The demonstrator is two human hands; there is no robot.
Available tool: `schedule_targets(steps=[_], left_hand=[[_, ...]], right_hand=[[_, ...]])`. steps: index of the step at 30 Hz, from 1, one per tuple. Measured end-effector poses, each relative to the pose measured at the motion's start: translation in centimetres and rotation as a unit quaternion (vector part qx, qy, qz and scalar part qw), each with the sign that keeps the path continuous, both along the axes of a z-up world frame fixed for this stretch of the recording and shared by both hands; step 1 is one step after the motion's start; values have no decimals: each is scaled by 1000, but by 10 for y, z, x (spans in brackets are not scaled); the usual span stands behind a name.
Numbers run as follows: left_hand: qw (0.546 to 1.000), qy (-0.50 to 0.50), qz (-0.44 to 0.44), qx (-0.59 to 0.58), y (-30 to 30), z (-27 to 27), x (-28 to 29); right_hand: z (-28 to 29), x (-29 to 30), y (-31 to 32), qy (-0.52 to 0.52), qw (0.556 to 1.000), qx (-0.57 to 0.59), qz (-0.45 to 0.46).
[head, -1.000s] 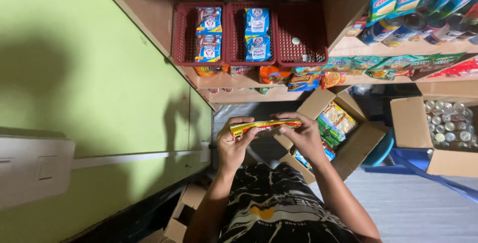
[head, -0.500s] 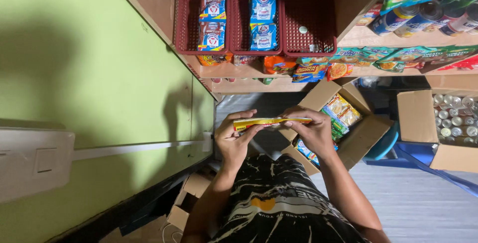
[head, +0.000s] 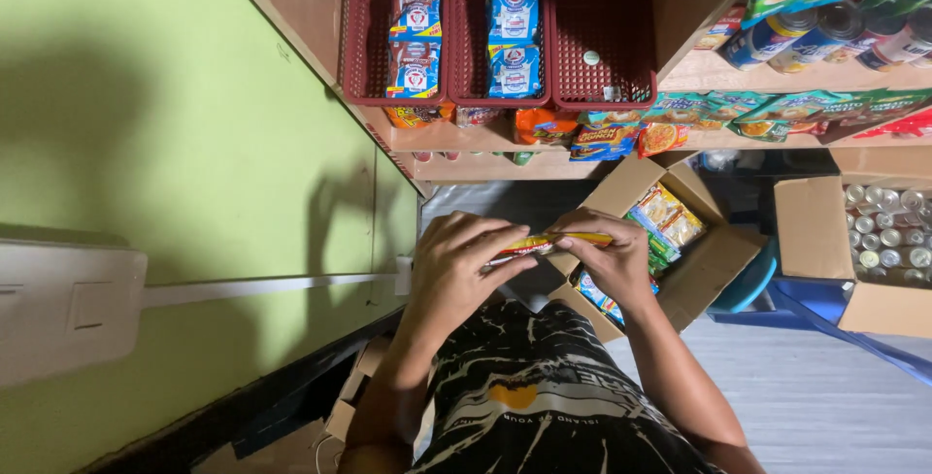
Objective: Stocking grocery shelves with various packaged goods and coffee packets from boxes.
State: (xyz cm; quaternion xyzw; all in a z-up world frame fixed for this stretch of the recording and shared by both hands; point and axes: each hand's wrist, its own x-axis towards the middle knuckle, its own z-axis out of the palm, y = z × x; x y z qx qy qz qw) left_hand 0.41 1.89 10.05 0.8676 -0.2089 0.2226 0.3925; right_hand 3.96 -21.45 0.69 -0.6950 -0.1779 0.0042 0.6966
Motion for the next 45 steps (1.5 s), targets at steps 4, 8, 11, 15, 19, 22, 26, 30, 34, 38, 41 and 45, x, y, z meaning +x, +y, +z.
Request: schedule_targets(steps=[4, 8, 11, 15, 19, 22, 26, 30, 34, 38, 41, 45], left_hand=[[999, -9, -6, 39, -1, -4, 6], [999, -20, -22, 35, -5, -12, 13], [999, -22, -31, 35, -6, -10, 15], [999, 21, -45, -6, -6, -18, 15], [987, 83, -67, -117, 0, -39, 15], [935, 171, -128, -285, -3, -65, 18], [911, 198, -136, -336, -15, -130, 20], [940, 144, -56, -306, -15, -168, 27], [922, 121, -25, -367, 4, -151, 45], [881, 88, 43, -463, 24, -121, 49], [869, 83, 58, -485, 23, -111, 44], [854, 140, 23, -500, 9, -109, 22]], right_hand=[[2, 1, -2, -22, 1000, -11, -16], [16, 4, -5, 12, 999, -36, -18], [18, 6, -7, 22, 999, -36, 2], [11, 5, -10, 27, 999, -3, 22], [6, 4, -16, 32, 999, 19, -10], [5, 4, -16, 54, 997, 17, -60], [-7, 9, -12, 136, 977, 89, -140], [-11, 18, -6, 142, 966, 147, -156], [-33, 19, -8, 84, 950, 245, -173], [-99, 2, -10, 300, 920, 244, -68], [-86, -5, 17, 444, 862, 244, 4], [-68, 5, 26, 526, 796, 298, 29]])
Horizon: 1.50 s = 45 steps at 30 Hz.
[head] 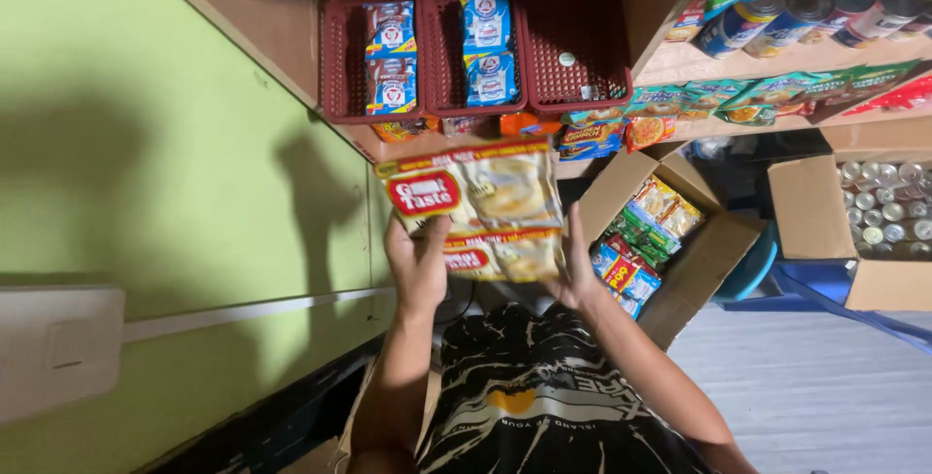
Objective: Stocking grocery shelves with various packaged goods and coffee packets from boxes.
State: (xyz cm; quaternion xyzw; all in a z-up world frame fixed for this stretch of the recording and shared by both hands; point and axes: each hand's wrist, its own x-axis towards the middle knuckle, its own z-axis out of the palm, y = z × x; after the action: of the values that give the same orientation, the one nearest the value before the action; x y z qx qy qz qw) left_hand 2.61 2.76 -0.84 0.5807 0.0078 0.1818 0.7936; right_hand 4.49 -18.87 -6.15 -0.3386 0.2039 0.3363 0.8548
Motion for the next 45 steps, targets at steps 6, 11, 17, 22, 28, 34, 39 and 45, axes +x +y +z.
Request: schedule_targets(steps=[6, 11, 17, 22, 28, 34, 39, 45], left_hand=[[997, 67, -35, 31, -23, 6, -1], [989, 88, 8, 119, -26, 0, 0], [989, 77, -21, 127, -30, 0, -6], [993, 67, -76, 57, -48, 22, -2], [989, 1, -96, 112, -65, 43, 22], [988, -80, -102, 85, -81, 129, 64], [957, -245, -19, 153, -78, 212, 133], [953, -174, 29, 248, -86, 249, 308]], right_hand=[[-70, 4, -44, -157, 985, 61, -28], [-21, -3, -32, -369, 923, -68, 90], [12, 1, -24, -281, 950, -132, -13], [38, 11, -33, -253, 956, -138, -58], [100, 27, -55, -294, 918, -259, -66], [148, 40, -91, -480, 842, -197, -146], [152, 33, -119, -467, 854, -106, -201], [111, 22, -144, -450, 868, -122, -171]])
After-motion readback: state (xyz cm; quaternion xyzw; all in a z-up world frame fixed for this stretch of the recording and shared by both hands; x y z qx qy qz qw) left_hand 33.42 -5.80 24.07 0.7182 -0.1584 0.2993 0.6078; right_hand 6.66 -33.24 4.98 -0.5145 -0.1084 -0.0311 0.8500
